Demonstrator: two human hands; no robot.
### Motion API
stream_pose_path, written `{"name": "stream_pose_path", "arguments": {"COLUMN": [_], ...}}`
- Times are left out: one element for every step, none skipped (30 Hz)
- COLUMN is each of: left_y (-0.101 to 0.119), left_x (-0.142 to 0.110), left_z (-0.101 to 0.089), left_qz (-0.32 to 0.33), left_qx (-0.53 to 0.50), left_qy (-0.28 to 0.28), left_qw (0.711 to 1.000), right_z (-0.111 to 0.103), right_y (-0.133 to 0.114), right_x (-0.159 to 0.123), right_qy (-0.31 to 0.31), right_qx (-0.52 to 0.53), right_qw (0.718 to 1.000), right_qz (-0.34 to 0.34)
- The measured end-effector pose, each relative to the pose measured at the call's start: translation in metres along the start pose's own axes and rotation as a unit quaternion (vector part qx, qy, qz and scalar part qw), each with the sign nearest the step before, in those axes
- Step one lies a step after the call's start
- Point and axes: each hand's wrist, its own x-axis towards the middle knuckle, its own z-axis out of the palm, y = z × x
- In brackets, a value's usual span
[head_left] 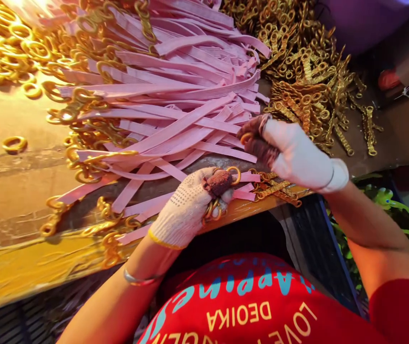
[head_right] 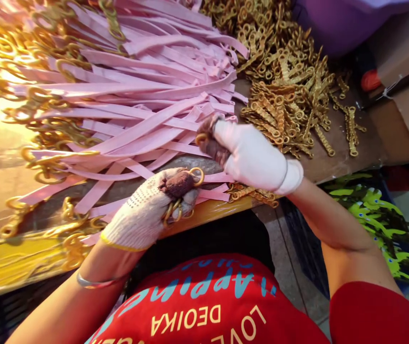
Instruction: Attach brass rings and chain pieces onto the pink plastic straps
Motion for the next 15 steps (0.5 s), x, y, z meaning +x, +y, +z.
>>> {"name": "stream_pose_path", "arguments": {"left_y": [0.001,0.001,0.001,0.001,0.000,-0.001,-0.003,-0.004,-0.007,-0.009,-0.010,-0.012,-0.012,-0.012,-0.011], "left_x": [-0.001,-0.002,-0.003,-0.004,-0.005,-0.007,-0.008,-0.009,-0.011,-0.012,-0.013,-0.015,-0.016,-0.017,-0.017], "left_z": [-0.002,-0.004,-0.005,-0.006,-0.006,-0.005,-0.003,-0.001,0.002,0.005,0.007,0.009,0.011,0.011,0.011], "left_qz": [0.004,0.010,0.017,0.025,0.032,0.038,0.043,0.046,0.046,0.044,0.040,0.038,0.035,0.033,0.030], "left_qx": [0.018,0.027,0.028,0.023,0.012,-0.003,-0.018,-0.031,-0.043,-0.055,-0.064,-0.071,-0.072,-0.066,-0.050], "left_qy": [-0.014,-0.026,-0.033,-0.033,-0.027,-0.021,-0.016,-0.011,-0.007,-0.003,0.000,0.004,0.011,0.015,0.016], "left_qw": [1.000,0.999,0.999,0.999,0.999,0.999,0.999,0.998,0.998,0.998,0.997,0.997,0.997,0.997,0.998], "right_z": [0.009,0.016,0.023,0.029,0.034,0.039,0.043,0.047,0.050,0.053,0.055,0.055,0.055,0.054,0.052], "right_y": [-0.005,-0.007,-0.007,-0.006,-0.004,-0.003,-0.002,-0.002,-0.002,-0.003,-0.004,-0.006,-0.008,-0.009,-0.011], "right_x": [-0.009,-0.016,-0.020,-0.024,-0.026,-0.027,-0.029,-0.031,-0.034,-0.037,-0.041,-0.046,-0.049,-0.053,-0.055], "right_qy": [-0.031,-0.061,-0.084,-0.096,-0.092,-0.073,-0.042,-0.007,0.026,0.050,0.063,0.066,0.063,0.059,0.054], "right_qx": [0.009,0.023,0.042,0.065,0.089,0.108,0.121,0.126,0.122,0.110,0.091,0.064,0.027,-0.018,-0.067], "right_qw": [0.999,0.998,0.996,0.993,0.992,0.991,0.992,0.992,0.992,0.993,0.994,0.996,0.998,0.998,0.996], "right_qz": [-0.011,-0.017,-0.014,-0.009,-0.005,-0.002,0.001,0.003,0.004,0.005,0.008,0.010,0.012,0.014,0.015]}}
